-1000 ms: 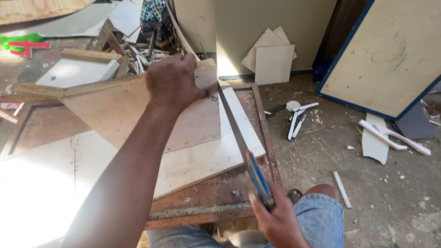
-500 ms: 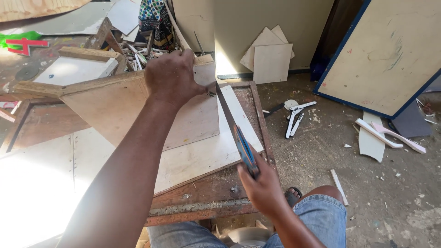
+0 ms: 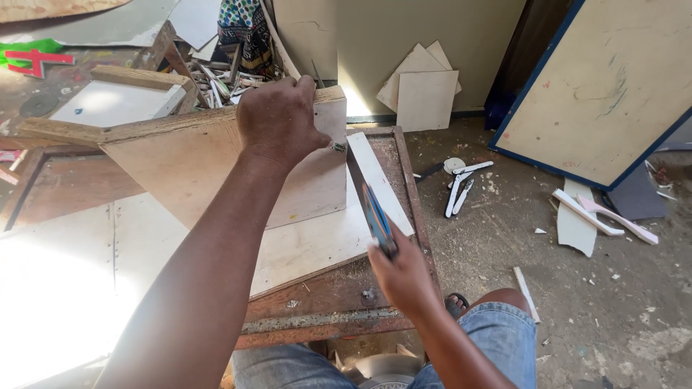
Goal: Sawing a wooden board with a hand saw and assembling it into a wooden frame structure
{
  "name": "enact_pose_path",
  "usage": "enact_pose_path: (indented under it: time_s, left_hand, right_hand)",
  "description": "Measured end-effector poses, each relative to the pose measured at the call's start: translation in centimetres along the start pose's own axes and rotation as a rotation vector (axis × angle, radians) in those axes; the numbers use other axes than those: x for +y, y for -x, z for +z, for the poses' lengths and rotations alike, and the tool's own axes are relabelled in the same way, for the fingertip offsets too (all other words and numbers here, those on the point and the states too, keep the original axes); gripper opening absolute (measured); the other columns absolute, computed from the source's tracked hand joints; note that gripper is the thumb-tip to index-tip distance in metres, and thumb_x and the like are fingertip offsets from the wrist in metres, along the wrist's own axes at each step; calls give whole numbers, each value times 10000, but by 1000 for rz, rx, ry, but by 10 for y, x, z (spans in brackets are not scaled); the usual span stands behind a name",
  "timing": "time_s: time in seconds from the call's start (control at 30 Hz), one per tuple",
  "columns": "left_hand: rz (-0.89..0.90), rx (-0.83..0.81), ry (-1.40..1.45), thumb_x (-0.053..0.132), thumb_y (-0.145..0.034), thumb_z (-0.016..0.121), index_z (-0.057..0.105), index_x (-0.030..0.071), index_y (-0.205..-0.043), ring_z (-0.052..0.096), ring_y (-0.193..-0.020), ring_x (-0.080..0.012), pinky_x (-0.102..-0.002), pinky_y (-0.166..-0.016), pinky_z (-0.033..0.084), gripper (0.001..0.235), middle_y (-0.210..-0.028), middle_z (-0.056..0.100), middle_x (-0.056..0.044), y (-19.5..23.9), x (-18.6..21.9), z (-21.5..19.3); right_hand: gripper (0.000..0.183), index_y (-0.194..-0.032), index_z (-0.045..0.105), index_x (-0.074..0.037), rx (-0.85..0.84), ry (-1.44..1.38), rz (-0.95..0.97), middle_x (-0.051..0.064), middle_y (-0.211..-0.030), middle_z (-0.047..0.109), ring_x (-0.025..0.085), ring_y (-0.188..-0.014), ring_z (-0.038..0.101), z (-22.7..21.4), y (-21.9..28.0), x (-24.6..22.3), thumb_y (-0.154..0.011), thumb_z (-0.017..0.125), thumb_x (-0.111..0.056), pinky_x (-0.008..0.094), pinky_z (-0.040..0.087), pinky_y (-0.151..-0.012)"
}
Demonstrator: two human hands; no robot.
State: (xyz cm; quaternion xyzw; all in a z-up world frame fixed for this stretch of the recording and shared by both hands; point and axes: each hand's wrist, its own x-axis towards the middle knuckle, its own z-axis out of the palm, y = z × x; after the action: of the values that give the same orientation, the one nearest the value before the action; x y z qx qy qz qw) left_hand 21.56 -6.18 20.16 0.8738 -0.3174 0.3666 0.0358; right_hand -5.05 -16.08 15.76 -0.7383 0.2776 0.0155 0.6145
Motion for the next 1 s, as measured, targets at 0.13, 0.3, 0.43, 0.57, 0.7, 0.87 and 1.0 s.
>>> enact_pose_path:
  time_s: [0.13, 0.3, 0.43, 0.57, 0.7, 0.87, 1.0]
  left_hand:
    - [3, -46, -30, 946, -436, 878, 668, 247, -844, 553, -505, -145, -346, -456, 481, 837, -601, 597, 30, 0, 1, -5]
    - [33, -60, -21, 810, -466, 920, 638, 250, -796, 550, -515, -132, -319, -436, 444, 709, -619, 614, 58, 3, 4, -14]
    - [25, 27, -54, 851, -435, 924, 644, 247, -783, 556, -520, -116, -315, -394, 460, 752, -643, 639, 47, -1, 2, -11]
    - [-21, -112, -173, 1027, -488, 673, 580, 250, -778, 478, -505, -125, -292, -419, 375, 834, -608, 529, 49, -7, -2, 3]
    - [24, -145, -227, 1053, -517, 731, 582, 281, -772, 409, -497, -66, -240, -397, 379, 827, -561, 491, 80, -7, -1, -6]
    - [18, -22, -40, 637, -573, 904, 664, 194, -837, 629, -551, -193, -361, -467, 493, 569, -668, 637, 0, 4, -2, -14]
    - [-53, -84, -160, 848, -461, 890, 651, 251, -855, 598, -526, -129, -319, -409, 478, 754, -646, 635, 54, -9, -12, -1]
  right_hand:
    - [584, -1538, 527, -199, 35, -29, 13, -26, -504, 357, 97, -395, 311, -17, 52, 48, -960, 612, -196, 308, 237, -358]
    - [106, -1069, 659, -109, 21, -45, 90, -12, -579, 432, 103, -461, 353, -1, 7, 19, -1014, 593, -170, 280, 315, -421]
    - [616, -1598, 419, -113, 5, -93, 56, -4, -630, 480, 87, -441, 364, 3, -21, 0, -1004, 575, -158, 234, 306, -339]
    - [423, -1385, 653, -164, 50, -35, 0, -35, -537, 396, 75, -435, 317, -15, 36, 29, -964, 614, -155, 281, 263, -378]
    - [89, -1012, 723, -148, 95, 15, 2, -11, -559, 430, 102, -465, 350, -18, 48, 57, -953, 667, -184, 335, 292, -427]
    - [540, -1467, 539, -40, 33, -130, 3, 7, -578, 480, 97, -453, 413, 10, -26, 26, -938, 619, -110, 252, 307, -391]
    - [563, -1568, 465, -174, -29, 24, 73, -13, -593, 476, 83, -432, 335, -2, 9, -2, -1011, 541, -214, 248, 299, -363]
